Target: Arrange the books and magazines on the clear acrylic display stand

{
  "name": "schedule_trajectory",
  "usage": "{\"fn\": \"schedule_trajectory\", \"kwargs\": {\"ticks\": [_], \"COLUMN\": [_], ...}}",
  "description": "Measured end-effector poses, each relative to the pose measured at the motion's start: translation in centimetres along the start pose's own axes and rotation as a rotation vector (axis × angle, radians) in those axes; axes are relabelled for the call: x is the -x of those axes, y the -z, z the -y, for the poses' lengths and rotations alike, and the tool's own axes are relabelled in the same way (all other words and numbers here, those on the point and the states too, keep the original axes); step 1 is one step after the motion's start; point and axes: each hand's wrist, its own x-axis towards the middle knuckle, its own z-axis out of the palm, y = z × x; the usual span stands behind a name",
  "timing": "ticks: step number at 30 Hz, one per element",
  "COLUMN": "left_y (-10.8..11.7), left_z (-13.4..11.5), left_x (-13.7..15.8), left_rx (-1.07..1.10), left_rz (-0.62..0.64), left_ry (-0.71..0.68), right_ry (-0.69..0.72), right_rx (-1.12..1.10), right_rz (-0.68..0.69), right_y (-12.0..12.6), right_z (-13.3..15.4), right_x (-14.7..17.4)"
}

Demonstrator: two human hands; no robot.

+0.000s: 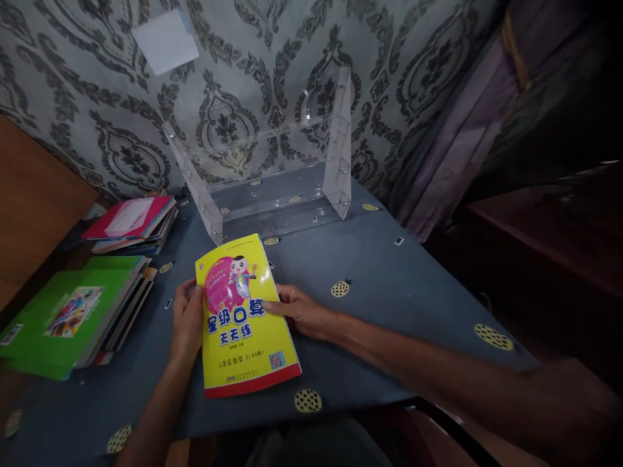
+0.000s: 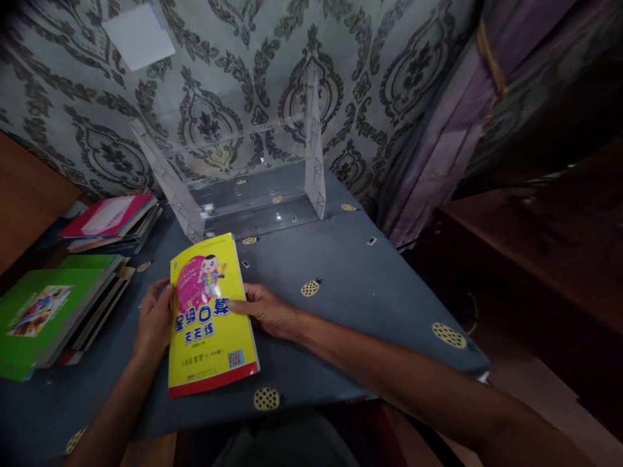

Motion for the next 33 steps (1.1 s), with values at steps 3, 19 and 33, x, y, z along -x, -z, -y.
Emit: {"fn": "schedule_trajectory", "kwargs": {"ticks": [3, 19, 33], "left_y": [0.6, -2.7, -2.1], "left_z": [-0.4, 0.9, 2.2], "left_x": [1.3, 7.8, 7.3], "left_rx": [-0.472, -0.294, -0.146], "left_rz": [-0.031, 0.261, 0.331], "left_ry": [-0.378, -0.389, -0.381], "right_ry": [0.031, -0.049, -0.07], "right_rx": [0.074, -0.155, -0.184], "right_rz": [0.001, 0.05, 0.146], "right_y": [0.4, -0.2, -0.8], "right_z": [-0.3, -0.4, -0.2], "right_x": [0.1, 0.8, 0.4]}}
